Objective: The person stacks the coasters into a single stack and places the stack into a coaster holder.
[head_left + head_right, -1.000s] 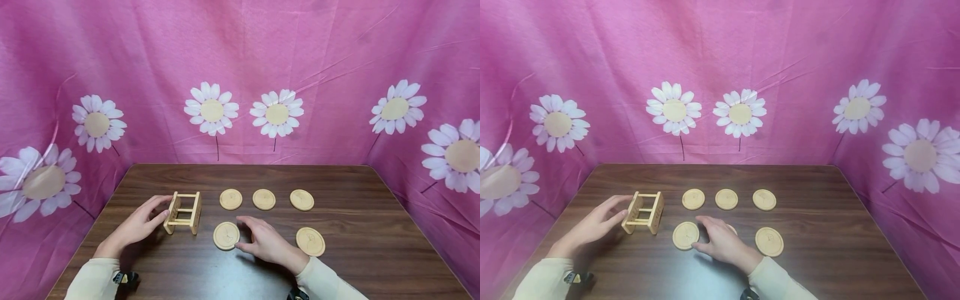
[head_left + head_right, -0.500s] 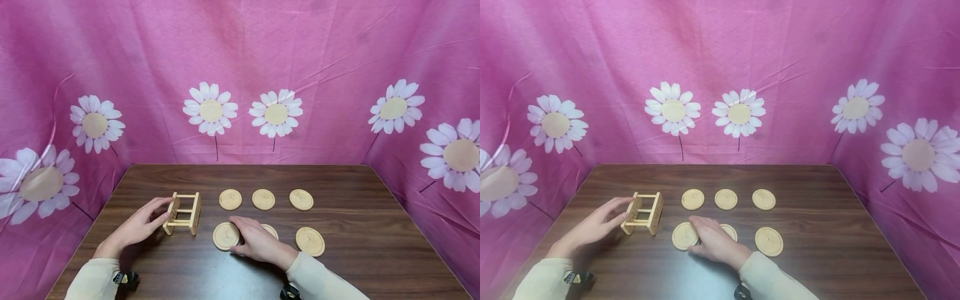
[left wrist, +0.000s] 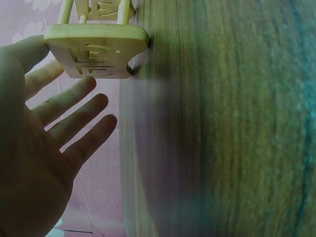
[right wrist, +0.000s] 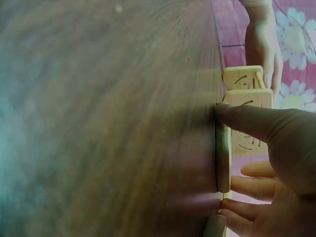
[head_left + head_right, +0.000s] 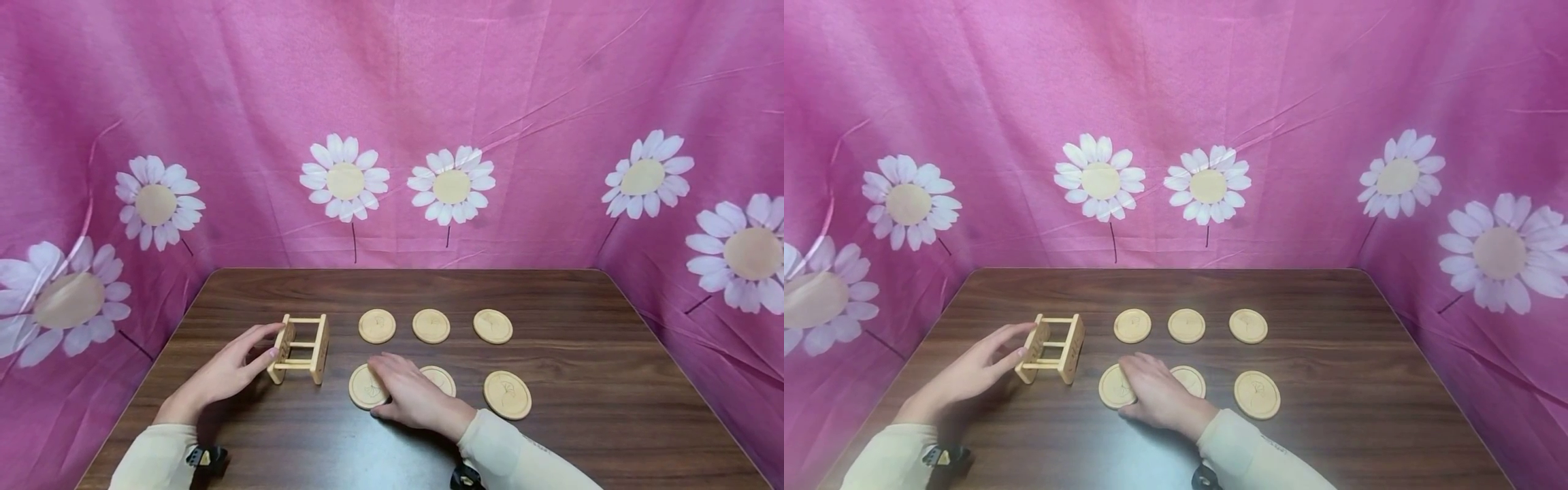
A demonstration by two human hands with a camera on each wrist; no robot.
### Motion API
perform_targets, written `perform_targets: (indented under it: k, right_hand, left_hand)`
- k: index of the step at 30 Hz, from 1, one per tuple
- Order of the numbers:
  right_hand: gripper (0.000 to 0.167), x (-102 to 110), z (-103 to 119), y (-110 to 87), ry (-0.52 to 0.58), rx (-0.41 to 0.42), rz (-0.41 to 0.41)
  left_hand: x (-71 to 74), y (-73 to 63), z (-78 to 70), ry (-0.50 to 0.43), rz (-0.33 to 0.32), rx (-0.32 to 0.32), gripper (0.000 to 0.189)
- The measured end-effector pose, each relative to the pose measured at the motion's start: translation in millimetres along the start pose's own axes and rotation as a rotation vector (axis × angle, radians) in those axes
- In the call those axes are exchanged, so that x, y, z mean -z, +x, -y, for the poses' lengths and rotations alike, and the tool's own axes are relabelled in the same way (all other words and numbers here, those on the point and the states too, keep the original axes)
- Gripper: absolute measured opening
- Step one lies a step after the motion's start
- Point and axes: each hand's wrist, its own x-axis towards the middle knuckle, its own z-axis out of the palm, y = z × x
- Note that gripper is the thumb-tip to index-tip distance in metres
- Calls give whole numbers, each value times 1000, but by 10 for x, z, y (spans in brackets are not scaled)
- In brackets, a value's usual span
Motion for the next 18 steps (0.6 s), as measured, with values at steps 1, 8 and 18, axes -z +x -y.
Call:
perform_targets:
  k: [1,8,18]
  right_hand:
    - [73,-1,4,1,-2,2,0]
    - [71,-12,4,11,5,7,-28]
    - [71,-28,-23,25,27,-17,-58]
  left_hand:
    - [3,-3,-1,-3,3,6,45]
    - [-7,-9,4,-25,11,21,45]
    - [-16,-9,11,-33,5,15,45]
